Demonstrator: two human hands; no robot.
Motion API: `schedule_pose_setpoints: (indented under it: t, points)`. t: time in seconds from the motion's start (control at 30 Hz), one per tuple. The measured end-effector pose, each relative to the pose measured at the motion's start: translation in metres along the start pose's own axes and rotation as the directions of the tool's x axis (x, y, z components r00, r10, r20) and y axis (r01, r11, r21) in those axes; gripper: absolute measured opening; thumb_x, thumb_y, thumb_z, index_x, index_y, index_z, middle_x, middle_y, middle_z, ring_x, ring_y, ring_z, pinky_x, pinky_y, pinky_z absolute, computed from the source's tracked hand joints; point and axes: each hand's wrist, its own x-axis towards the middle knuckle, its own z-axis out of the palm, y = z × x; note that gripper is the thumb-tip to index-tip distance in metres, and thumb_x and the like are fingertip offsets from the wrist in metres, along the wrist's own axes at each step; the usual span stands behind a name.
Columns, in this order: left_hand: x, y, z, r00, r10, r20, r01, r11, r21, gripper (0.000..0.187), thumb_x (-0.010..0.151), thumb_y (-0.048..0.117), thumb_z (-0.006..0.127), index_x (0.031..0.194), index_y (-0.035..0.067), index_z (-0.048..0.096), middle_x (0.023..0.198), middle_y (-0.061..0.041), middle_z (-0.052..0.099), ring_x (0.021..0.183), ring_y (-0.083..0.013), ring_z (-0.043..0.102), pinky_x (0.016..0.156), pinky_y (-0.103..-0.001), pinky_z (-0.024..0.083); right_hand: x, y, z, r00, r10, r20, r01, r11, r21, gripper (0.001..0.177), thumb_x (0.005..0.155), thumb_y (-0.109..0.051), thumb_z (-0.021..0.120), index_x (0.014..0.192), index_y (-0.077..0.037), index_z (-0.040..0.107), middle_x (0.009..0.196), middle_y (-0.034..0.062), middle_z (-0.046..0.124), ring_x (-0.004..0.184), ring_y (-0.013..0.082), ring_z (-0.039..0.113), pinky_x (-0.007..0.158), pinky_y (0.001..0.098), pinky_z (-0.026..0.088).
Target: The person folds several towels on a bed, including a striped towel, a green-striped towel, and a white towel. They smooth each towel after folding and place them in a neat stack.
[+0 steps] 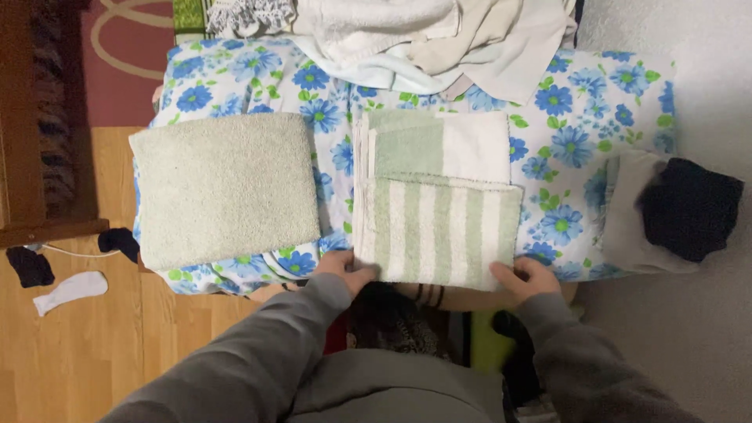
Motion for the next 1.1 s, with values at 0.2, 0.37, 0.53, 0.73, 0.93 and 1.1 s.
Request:
schedule_pose_setpoints:
  t: [0.2, 0.37, 0.53, 0.73, 0.93, 1.1]
  points:
    - [0.017, 0.001, 0.004, 0.986, -0.135, 0.102, 0.147, 0.982, -0.122, 0.072, 0.09, 0.06, 0.07, 0.149, 0.02, 0.056, 0.14, -0.012, 0.063, 0.13, -0.0425, 0.058, 0.105, -0.06, 0.057, 0.044, 0.034, 0.016, 0.947, -0.242, -0.211, 0.275, 0.95, 0.146, 0.043, 0.092, -0.047, 0.083, 0.109, -0.008, 0.078, 0.096, 0.0174, 0.076, 0.099, 0.0299, 0.071, 0.086, 0.0447, 0.054]
    - [-0.045, 0.055, -0.042, 0.955, -0.286, 0.081, 0.294, 0.948, -0.122, 0.055, 0.09, 0.048, 0.072, 0.137, 0.018, 0.067, 0.139, -0.016, 0.062, 0.128, -0.0407, 0.06, 0.104, -0.06, 0.057, 0.004, -0.013, 0.004, 0.977, -0.124, -0.173, 0.137, 0.988, 0.065, 0.049, 0.084, -0.044, 0.084, 0.122, -0.016, 0.074, 0.116, 0.0125, 0.074, 0.113, 0.0313, 0.068, 0.094, 0.0488, 0.054]
    - [-0.045, 0.066, -0.033, 0.9, 0.401, -0.172, -0.281, 0.833, 0.476, 0.059, 0.078, 0.041, 0.075, 0.132, 0.025, 0.059, 0.136, -0.008, 0.057, 0.127, -0.0316, 0.061, 0.104, -0.047, 0.054, -0.002, -0.03, 0.002, 0.496, -0.85, -0.176, 0.587, 0.478, -0.654, 0.081, 0.074, -0.044, 0.082, 0.143, -0.01, 0.056, 0.145, 0.0165, 0.057, 0.132, 0.0362, 0.054, 0.112, 0.0486, 0.044]
    - [-0.037, 0.07, -0.002, 0.681, 0.664, 0.309, -0.608, 0.277, 0.744, 0.116, 0.071, 0.047, 0.085, 0.163, 0.017, 0.02, 0.171, -0.01, 0.018, 0.154, -0.0324, 0.021, 0.122, -0.056, 0.022, -0.023, -0.039, 0.004, 0.21, -0.954, 0.214, 0.637, -0.033, -0.77, 0.109, 0.062, -0.053, 0.075, 0.16, -0.025, 0.036, 0.167, 0.0003, 0.033, 0.152, 0.0264, 0.028, 0.125, 0.0538, 0.015]
    - [-0.009, 0.061, -0.014, 0.827, 0.42, 0.374, -0.53, 0.357, 0.77, 0.105, 0.086, 0.014, 0.072, 0.166, 0.023, 0.005, 0.174, -0.005, 0.007, 0.159, -0.0281, 0.008, 0.125, -0.061, 0.007, 0.019, -0.02, -0.003, 0.281, -0.928, 0.243, 0.63, -0.012, -0.776, 0.118, 0.058, -0.027, 0.075, 0.165, -0.031, 0.026, 0.17, -0.0065, 0.027, 0.153, 0.0183, 0.026, 0.126, 0.0553, 0.013]
    - [-0.015, 0.055, -0.032, 0.783, 0.575, 0.236, -0.539, 0.44, 0.718, 0.083, 0.079, 0.033, 0.074, 0.155, 0.032, 0.04, 0.167, 0.008, 0.033, 0.156, -0.0213, 0.023, 0.128, -0.056, 0.011, 0.038, -0.02, -0.031, 0.411, -0.839, 0.356, 0.688, 0.029, -0.725, 0.119, 0.053, -0.049, 0.082, 0.16, -0.047, 0.029, 0.168, -0.0228, 0.023, 0.158, 0.009, 0.015, 0.131, 0.0439, 0.003]
